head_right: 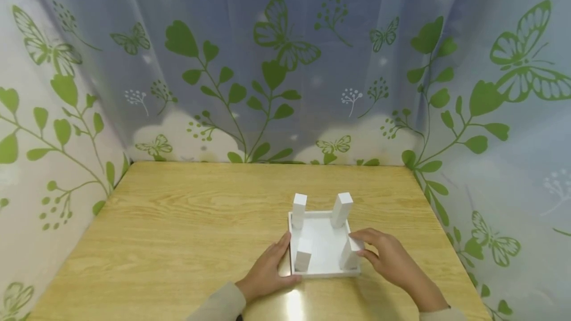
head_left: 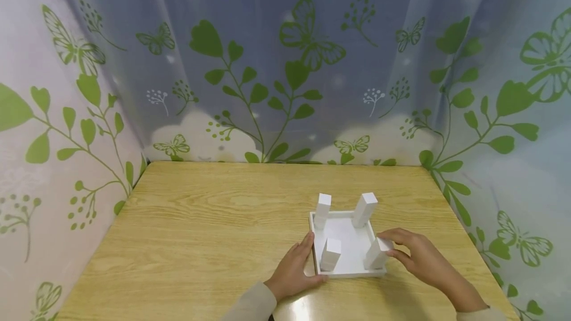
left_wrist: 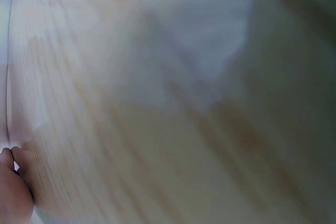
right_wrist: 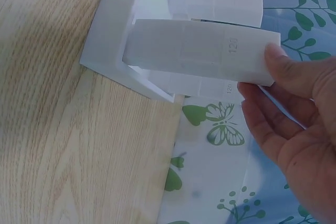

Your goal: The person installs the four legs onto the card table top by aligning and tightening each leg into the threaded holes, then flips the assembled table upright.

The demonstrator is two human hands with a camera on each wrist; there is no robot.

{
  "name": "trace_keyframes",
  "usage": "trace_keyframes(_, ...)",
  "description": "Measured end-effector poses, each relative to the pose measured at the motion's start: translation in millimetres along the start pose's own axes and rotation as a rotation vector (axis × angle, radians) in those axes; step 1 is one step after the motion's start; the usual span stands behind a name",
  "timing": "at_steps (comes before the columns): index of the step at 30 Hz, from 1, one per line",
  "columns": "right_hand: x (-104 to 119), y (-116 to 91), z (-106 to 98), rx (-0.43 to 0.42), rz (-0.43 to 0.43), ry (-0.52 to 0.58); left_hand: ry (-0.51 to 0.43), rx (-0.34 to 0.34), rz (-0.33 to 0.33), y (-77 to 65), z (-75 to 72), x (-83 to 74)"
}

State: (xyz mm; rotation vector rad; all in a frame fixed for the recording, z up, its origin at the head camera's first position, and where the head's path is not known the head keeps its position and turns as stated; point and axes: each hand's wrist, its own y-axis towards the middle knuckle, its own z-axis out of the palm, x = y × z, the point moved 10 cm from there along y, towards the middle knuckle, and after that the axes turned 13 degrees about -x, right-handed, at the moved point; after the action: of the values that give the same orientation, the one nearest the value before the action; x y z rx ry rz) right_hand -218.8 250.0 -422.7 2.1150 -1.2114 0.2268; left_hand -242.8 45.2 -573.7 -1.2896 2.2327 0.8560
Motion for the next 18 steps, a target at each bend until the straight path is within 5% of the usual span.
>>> trace_keyframes(18, -2.7, -2.4, 1.3, 0.002, 0.036, -0.004, -0.005, 0.004, -0.004, 0.0, -0.3, -0.8)
